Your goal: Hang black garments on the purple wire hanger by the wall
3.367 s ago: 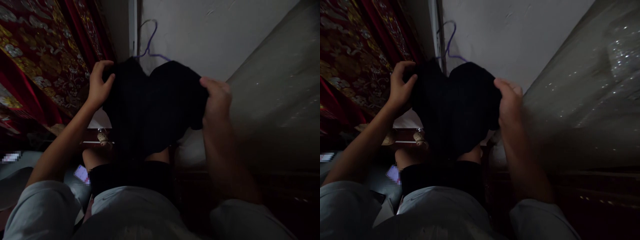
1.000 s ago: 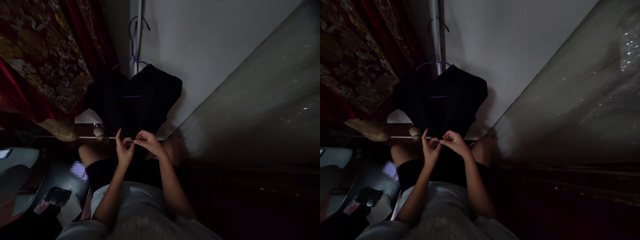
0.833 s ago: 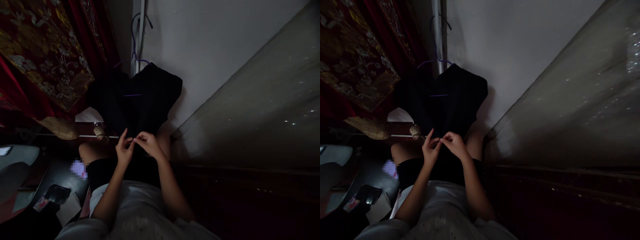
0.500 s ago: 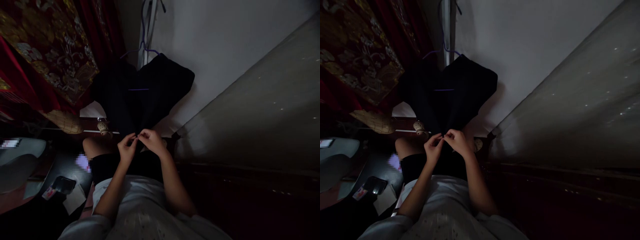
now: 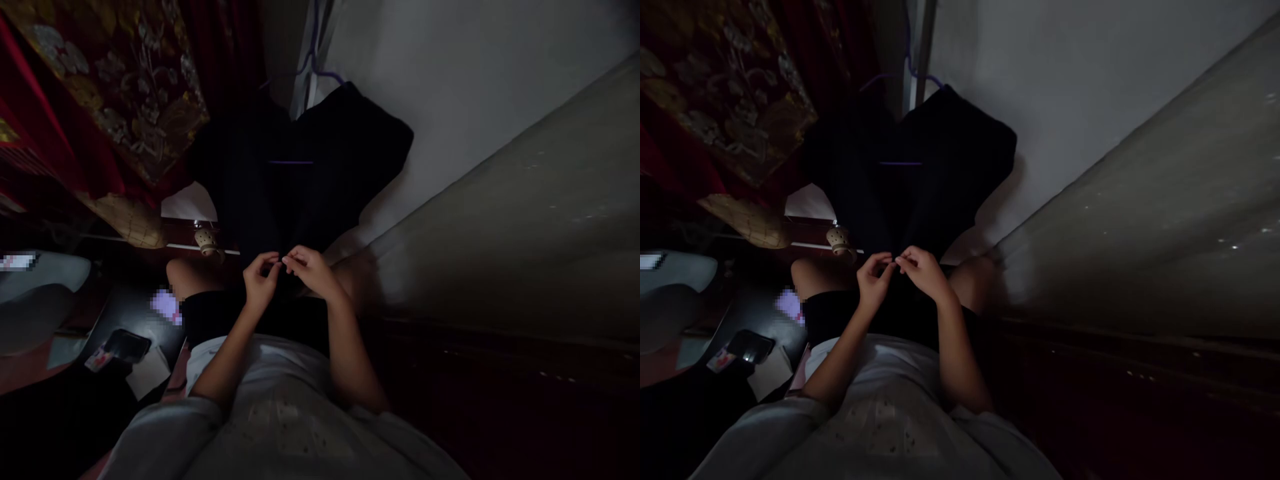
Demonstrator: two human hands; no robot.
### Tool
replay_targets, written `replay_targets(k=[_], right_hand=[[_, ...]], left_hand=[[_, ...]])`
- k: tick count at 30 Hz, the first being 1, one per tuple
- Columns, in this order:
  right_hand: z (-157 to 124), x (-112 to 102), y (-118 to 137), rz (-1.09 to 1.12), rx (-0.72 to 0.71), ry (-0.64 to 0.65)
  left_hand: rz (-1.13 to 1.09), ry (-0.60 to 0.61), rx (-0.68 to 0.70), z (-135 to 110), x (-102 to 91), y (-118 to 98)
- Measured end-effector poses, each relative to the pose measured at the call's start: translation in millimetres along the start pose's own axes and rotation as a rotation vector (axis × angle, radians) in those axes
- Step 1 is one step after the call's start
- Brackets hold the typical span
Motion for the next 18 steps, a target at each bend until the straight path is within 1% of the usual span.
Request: replay_targets(k=[2,4,6,8,9,11,14,16,18], right_hand=[[-3,1,1,0.057,0.083,0.051],[-4,4,2,0.139,0.186,0.064],[-1,6,4,0.222,0.268,0.009],[12,4,13,0.293,0.288,-0.092],[22,0,21,0.325,0.269,-0.144],[49,-14,47,0.378,0.175,-0.256],[93,-44,101,0.421,-0.021,-0.446],[111,-60,136,0.423,-0.106,-0.506],[117,-68,158,0.399,-0.169,-0.508]], left_hand=[[-0.002,0.011,0.008,0,2.1,1],[0.008,0.020,0.024,1,3.4,2],[0.033,0.044,0.040,3,4.4,3],[0.059,0.075,0.049,6,6.2,5],[0.070,0.089,0.049,7,8.0,6],[0.089,0.125,0.042,8,14.6,11],[0.108,0.207,0.041,7,31.0,18],[0.114,0.241,0.061,8,41.5,20],[0.149,0.300,0.084,14,47.5,15]])
Point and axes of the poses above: each hand's wrist, its own z-axis towards the middle knuckle, its own x-axis out of the palm, y = z × x, the point moved 1 cm from there along z, towards the middle knuckle, and after that the axes turned 1 degree about -z, right-handed, at the moved point
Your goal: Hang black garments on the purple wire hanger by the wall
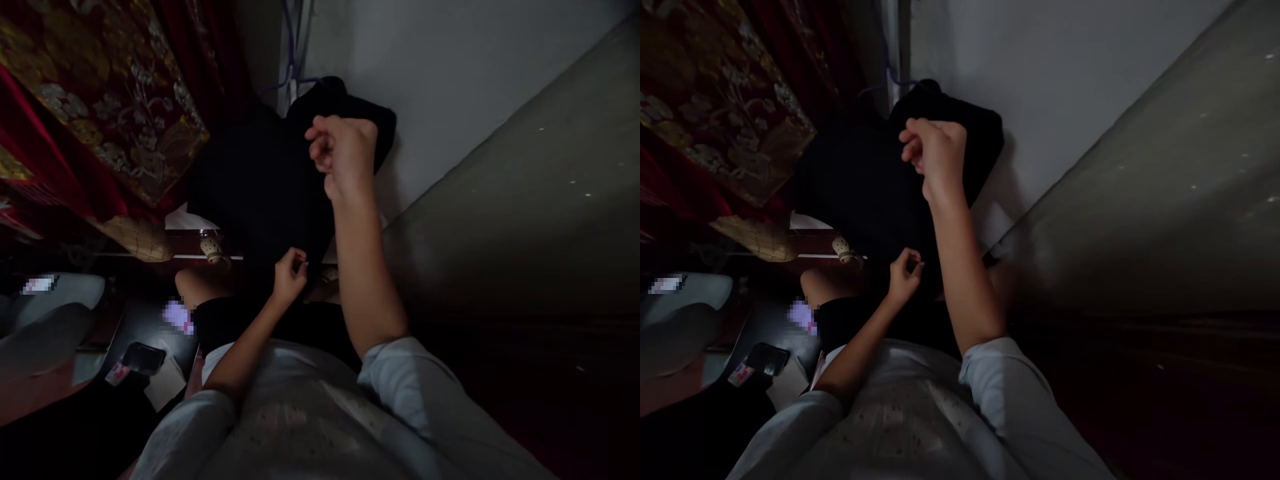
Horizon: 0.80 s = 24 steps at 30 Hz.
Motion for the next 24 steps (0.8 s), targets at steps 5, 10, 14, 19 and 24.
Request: replay_targets(k=[5,10,14,19,24], right_hand=[[-25,-1,4,0.066,-0.024,0.036],[-46,-3,13,0.060,-0.018,0.105],[-36,0,16,-0.005,-0.194,0.088],[-19,2,-34,-0.200,-0.180,0.064],[-65,-2,-84,-0.161,0.014,0.069]], left_hand=[[0.079,0.270,0.155,53,-30.2,-50],[-0.161,-0.012,0.285,129,-78.4,-145],[-0.117,0.083,0.242,160,-88.6,-194],[-0.091,-0.107,0.299,164,-106.6,-214],[-0.346,-0.567,0.231,161,-182.7,-163]])
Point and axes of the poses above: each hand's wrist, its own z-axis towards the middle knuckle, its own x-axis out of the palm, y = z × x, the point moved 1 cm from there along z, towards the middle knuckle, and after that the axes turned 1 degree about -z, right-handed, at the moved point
